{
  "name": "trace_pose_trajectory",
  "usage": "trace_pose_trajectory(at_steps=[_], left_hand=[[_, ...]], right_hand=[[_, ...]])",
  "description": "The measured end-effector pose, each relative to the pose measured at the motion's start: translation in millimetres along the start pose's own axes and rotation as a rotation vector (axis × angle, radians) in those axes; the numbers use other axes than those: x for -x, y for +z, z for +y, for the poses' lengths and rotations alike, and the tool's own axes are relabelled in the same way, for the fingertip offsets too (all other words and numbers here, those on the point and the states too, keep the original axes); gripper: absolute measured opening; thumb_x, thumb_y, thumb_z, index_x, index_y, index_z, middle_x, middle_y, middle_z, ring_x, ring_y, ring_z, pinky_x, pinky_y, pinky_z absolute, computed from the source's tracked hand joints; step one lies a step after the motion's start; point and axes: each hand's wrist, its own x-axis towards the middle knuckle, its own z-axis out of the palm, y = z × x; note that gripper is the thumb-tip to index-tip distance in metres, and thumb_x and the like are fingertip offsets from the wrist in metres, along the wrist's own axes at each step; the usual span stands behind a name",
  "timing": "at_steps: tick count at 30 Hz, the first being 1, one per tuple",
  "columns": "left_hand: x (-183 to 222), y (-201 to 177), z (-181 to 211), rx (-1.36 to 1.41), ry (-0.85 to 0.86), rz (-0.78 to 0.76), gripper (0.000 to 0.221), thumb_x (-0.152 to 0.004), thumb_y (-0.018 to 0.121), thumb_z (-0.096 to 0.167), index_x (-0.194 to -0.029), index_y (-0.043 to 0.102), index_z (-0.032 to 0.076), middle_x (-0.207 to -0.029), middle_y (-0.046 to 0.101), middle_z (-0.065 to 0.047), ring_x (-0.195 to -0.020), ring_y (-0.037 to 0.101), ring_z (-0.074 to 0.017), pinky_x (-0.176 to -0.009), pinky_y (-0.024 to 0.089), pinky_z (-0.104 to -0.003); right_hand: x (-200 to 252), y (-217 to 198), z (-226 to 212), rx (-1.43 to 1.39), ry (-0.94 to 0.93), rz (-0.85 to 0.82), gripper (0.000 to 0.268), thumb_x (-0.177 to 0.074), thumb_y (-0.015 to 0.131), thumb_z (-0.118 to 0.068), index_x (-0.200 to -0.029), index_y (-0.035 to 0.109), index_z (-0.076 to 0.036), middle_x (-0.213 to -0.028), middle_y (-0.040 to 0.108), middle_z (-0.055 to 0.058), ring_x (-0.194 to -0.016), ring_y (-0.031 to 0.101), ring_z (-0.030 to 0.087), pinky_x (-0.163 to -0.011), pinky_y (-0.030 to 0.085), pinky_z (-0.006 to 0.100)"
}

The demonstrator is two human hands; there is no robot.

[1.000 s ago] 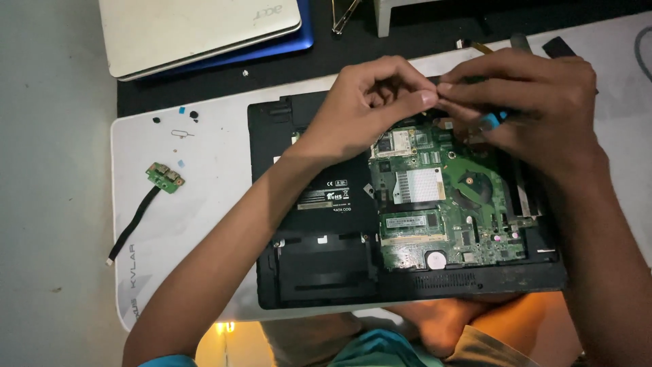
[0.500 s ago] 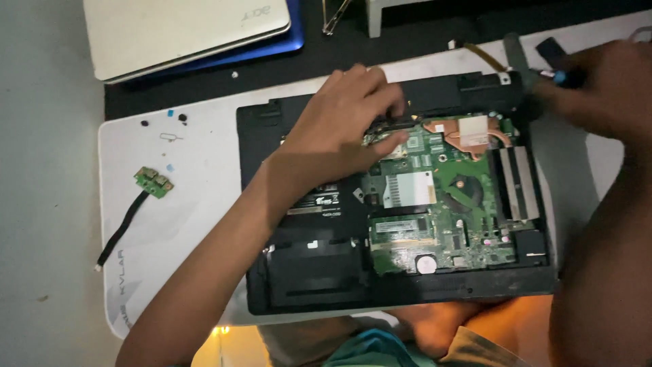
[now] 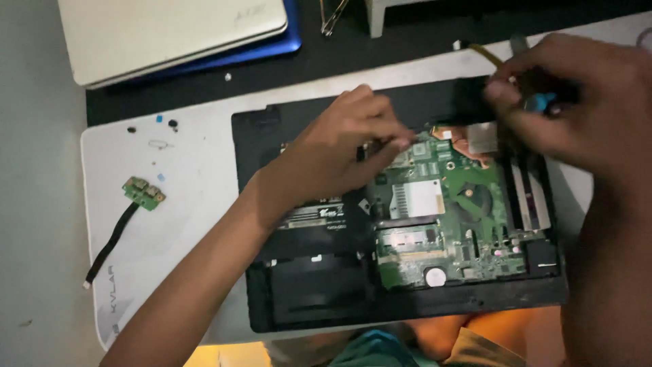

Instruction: Reassembling the internal components of a laptop by connecting ribbon cables and using a screwdriver to secure parts.

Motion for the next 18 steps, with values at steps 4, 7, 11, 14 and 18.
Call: trace_pose_trajectory(at_steps=[4, 7, 11, 14, 18], left_hand=[[4, 7, -10, 0.08, 0.024, 0.105, 0.02, -0.104, 0.09, 0.002, -0.122, 0.082, 0.007, -0.099, 0.07, -0.002, -0.093, 0.06, -0.0203, -0.094, 0.051, -0.037], [2, 1, -1, 0.074, -0.003, 0.122, 0.014, -0.104, 0.085, 0.005, -0.112, 0.074, 0.009, -0.094, 0.065, -0.002, -0.09, 0.058, -0.0211, -0.09, 0.051, -0.037], [6, 3, 0, 0.075, -0.023, 0.152, 0.017, -0.105, 0.083, 0.002, -0.119, 0.074, 0.008, -0.094, 0.066, -0.002, -0.09, 0.06, -0.0215, -0.091, 0.054, -0.039], [5, 6, -1, 0.047, -0.056, 0.141, 0.022, -0.106, 0.081, 0.003, -0.126, 0.074, 0.008, -0.095, 0.068, -0.002, -0.091, 0.064, -0.0204, -0.095, 0.057, -0.039], [4, 8, 3, -0.032, -0.064, 0.178, 0.031, -0.104, 0.082, -0.003, -0.13, 0.07, 0.008, -0.097, 0.068, -0.002, -0.093, 0.063, -0.02, -0.092, 0.055, -0.037]], right_hand=[[-13, 9, -35, -0.172, -0.132, -0.083, 0.037, -0.094, 0.098, -0.011, -0.126, 0.088, 0.004, -0.106, 0.085, 0.015, -0.061, 0.063, 0.022, -0.058, 0.045, 0.038], [-19, 7, -58, -0.257, -0.14, -0.125, 0.028, -0.088, 0.096, 0.005, -0.115, 0.09, 0.006, -0.106, 0.086, 0.015, -0.071, 0.07, 0.021, -0.062, 0.05, 0.032], [-19, 12, -57, -0.258, -0.097, -0.189, 0.027, -0.086, 0.093, 0.004, -0.112, 0.09, 0.004, -0.093, 0.083, 0.01, -0.062, 0.063, 0.018, -0.058, 0.045, 0.034], [-20, 15, -53, -0.187, -0.119, -0.158, 0.028, -0.088, 0.097, 0.003, -0.115, 0.09, 0.003, -0.099, 0.083, 0.011, -0.067, 0.064, 0.02, -0.063, 0.047, 0.035], [-21, 17, -51, -0.192, -0.115, -0.192, 0.038, -0.084, 0.096, 0.004, -0.121, 0.088, 0.004, -0.104, 0.081, 0.013, -0.078, 0.069, 0.024, -0.072, 0.052, 0.037]])
